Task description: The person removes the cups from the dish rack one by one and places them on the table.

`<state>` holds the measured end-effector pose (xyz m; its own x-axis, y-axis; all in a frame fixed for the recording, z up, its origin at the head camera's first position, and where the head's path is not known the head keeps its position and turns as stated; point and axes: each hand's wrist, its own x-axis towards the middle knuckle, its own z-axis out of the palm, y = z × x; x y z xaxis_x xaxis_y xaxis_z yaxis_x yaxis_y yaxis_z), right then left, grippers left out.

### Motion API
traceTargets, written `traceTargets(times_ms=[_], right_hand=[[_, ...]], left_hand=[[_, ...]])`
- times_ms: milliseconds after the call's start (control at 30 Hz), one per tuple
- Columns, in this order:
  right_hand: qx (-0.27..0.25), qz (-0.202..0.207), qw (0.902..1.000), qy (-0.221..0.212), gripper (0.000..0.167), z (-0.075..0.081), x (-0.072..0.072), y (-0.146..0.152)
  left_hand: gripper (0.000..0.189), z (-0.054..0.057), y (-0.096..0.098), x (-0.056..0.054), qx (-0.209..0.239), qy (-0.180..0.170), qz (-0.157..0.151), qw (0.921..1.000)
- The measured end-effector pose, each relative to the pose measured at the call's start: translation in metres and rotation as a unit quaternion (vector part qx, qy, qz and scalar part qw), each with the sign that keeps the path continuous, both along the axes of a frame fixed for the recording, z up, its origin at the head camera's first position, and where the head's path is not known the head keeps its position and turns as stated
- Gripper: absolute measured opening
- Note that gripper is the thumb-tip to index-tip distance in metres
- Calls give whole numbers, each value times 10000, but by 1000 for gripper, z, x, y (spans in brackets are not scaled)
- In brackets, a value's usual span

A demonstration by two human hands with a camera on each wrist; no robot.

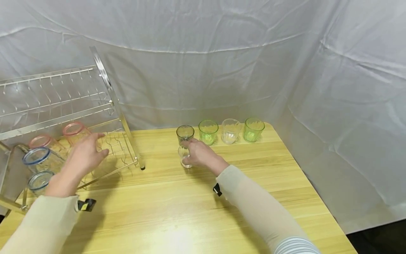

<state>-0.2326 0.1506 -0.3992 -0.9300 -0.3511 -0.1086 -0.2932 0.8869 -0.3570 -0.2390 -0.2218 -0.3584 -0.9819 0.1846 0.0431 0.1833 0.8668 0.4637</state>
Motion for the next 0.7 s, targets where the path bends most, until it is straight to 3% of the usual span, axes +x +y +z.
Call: traceTargets(times_ms=[267,367,500,700], right_hand=[[47,-4,10000,6,78,0,1,0],[3,-38,10000,-14,78,0,1,0],[-64,-97,9999,-49,78,-1,2,-1],[-78,-113,9999,-61,79,-2,2,-1]], left_hand=[[61,5,-28,-38,-664,899,50,9937],[59,8,-38,-51,-924,815,106,9923],[38,14,-51,-64,-1266,344,235,9911],[32,17,-64,-71,-1273,-207,-40,9916]])
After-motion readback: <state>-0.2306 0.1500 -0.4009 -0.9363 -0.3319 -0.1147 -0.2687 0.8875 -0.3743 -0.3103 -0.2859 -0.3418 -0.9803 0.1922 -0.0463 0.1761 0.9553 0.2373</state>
